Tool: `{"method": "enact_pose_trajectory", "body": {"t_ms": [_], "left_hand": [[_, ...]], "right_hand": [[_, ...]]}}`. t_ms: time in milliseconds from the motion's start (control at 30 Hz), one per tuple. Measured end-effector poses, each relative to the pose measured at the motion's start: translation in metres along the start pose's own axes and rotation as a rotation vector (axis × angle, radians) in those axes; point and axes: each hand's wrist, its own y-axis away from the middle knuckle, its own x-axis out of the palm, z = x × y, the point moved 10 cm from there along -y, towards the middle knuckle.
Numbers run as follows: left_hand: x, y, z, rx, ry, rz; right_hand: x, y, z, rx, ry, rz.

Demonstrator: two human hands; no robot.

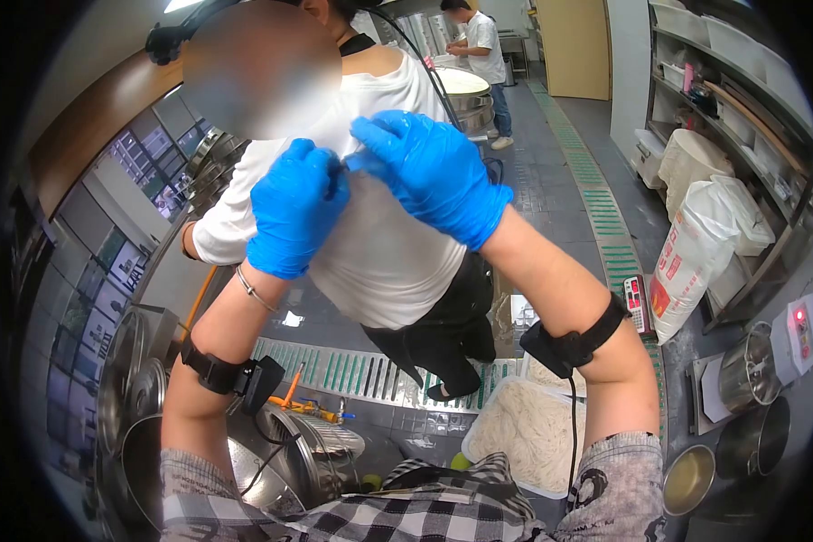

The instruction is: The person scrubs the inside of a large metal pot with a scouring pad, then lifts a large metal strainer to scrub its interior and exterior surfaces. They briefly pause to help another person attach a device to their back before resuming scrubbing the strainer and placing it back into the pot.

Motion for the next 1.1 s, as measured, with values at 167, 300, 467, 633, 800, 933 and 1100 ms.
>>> {"method": "enact_pose_trajectory", "body": {"t_ms": [167,300,467,633,800,933,1100], "left_hand": [[-0.002,-0.008,-0.001,-0.01,0.097,0.0],[0.003,-0.012,0.007,-0.05,0.177,0.051],[-0.001,-0.011,0.002,-0.024,0.229,0.054],[-0.004,-0.01,0.0,-0.011,0.24,0.03],[-0.001,-0.006,0.005,-0.061,0.223,0.09],[-0.001,-0.003,0.0,-0.036,0.222,0.101],[-0.007,0.001,-0.012,0.078,0.245,0.07]], "right_hand": [[0.018,0.005,-0.008,0.165,0.056,-0.015],[0.015,-0.004,-0.015,0.13,-0.044,-0.058],[0.016,-0.025,0.003,-0.142,-0.127,0.13],[0.031,-0.025,0.0,-0.104,0.011,0.392],[0.034,-0.013,-0.015,-0.032,0.075,0.684],[0.008,-0.027,-0.004,-0.236,-0.121,0.219],[0.034,-0.032,-0.002,-0.101,-0.129,0.629]]}}
